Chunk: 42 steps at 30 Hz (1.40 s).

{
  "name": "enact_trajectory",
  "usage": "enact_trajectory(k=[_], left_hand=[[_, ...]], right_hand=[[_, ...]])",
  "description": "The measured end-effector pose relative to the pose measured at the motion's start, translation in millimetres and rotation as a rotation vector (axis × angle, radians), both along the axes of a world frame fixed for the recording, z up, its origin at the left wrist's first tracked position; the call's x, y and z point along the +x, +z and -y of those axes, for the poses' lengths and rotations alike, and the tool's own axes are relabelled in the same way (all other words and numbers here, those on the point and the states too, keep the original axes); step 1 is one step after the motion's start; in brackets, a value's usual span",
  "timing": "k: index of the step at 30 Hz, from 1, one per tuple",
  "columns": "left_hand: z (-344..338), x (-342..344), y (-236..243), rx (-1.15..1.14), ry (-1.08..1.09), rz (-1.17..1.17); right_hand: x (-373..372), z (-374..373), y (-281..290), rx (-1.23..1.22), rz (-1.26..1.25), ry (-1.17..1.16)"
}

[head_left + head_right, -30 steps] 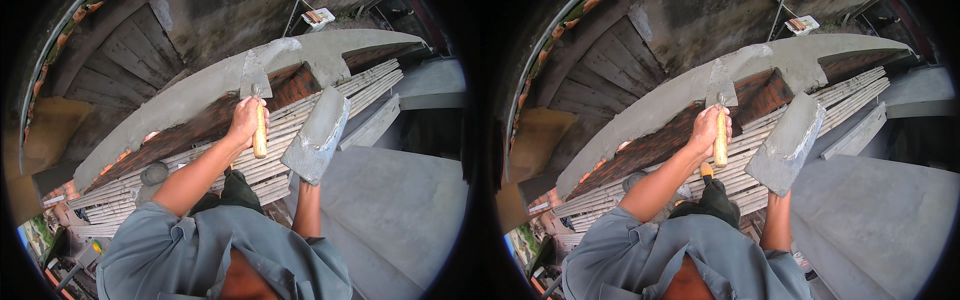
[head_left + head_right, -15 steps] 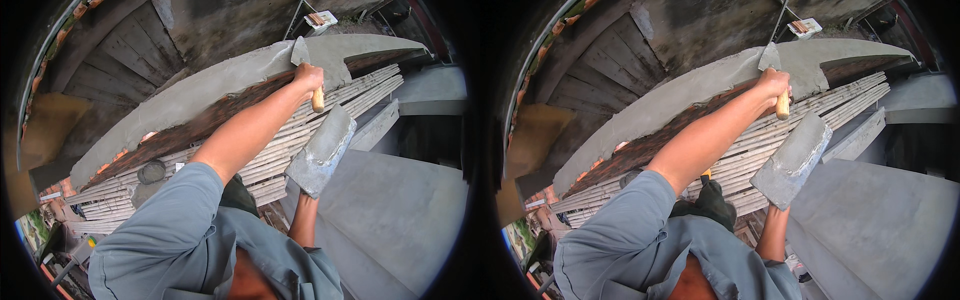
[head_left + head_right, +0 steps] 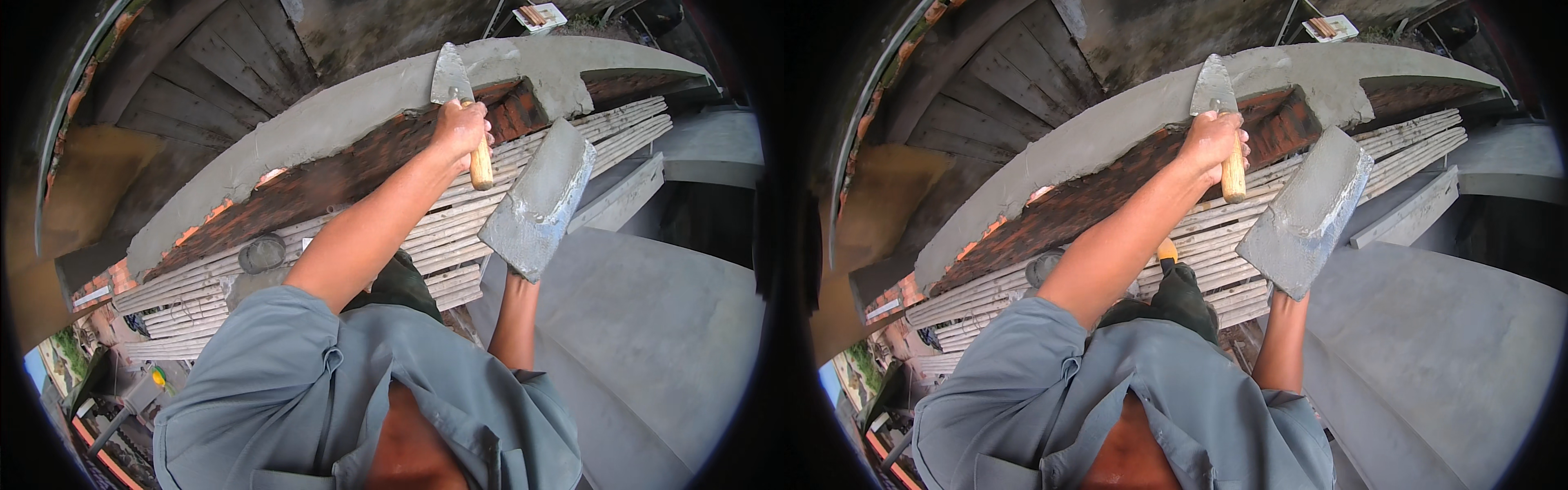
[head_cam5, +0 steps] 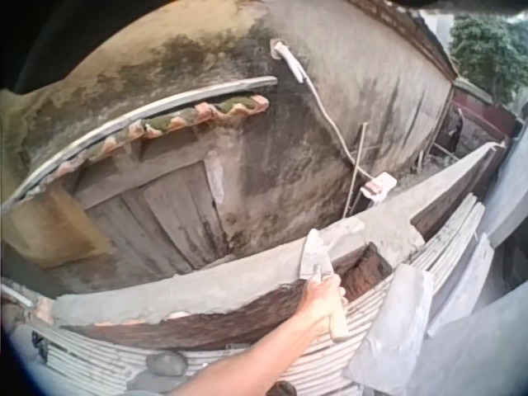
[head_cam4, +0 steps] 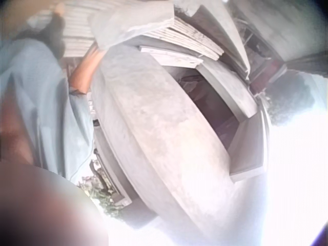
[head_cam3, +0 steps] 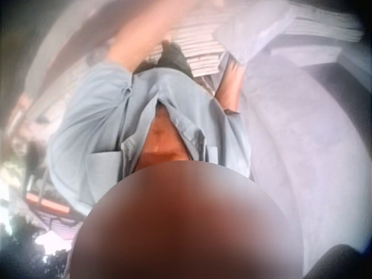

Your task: The person scoops wet cement from a pile on bamboo scaffolding and applies it to a brick wall using a trowel and a long straight metal bar. They repeatedly smooth the cement along the wall's edge, using the bar as a guide to create a level surface.

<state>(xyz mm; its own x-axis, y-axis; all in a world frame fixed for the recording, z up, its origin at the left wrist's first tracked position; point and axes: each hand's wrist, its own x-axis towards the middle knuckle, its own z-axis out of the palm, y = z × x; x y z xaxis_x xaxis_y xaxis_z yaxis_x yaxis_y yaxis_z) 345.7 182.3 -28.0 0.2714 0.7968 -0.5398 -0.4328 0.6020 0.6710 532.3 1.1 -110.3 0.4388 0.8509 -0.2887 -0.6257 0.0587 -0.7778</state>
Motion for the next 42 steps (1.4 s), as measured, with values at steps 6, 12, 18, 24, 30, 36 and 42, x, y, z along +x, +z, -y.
enact_trajectory(k=[6,12,18,24,30,36,42], left_hand=[[33.6,-63.2,2.0,-0.016,0.017,-0.026],[95.5,-136.9,8.7,0.262,-0.017,-0.456],[148.7,-210.2,24.8,0.663,-0.269,-0.747],[201.0,-209.5,35.7,0.122,-0.455,-0.474],[174.1,-155.5,33.4,0.068,-0.469,-0.286],[159.1,-149.4,37.1,0.051,-0.485,-0.133],[161.1,-154.6,36.8,0.076,-0.461,-0.028]], right_hand=[[-20.5,9.9,6.5,0.011,-0.081,0.019],[-42.4,-8.9,21.3,0.064,-0.227,0.038],[-48.8,-95.4,29.6,0.224,-0.337,0.035],[-60.5,-173.5,30.0,0.336,-0.363,-0.048],[-114.8,-194.6,64.1,0.132,-0.061,-0.343],[-139.5,-196.1,97.9,-0.082,0.786,-0.674],[-125.3,-217.9,117.3,0.220,0.901,-0.733]])
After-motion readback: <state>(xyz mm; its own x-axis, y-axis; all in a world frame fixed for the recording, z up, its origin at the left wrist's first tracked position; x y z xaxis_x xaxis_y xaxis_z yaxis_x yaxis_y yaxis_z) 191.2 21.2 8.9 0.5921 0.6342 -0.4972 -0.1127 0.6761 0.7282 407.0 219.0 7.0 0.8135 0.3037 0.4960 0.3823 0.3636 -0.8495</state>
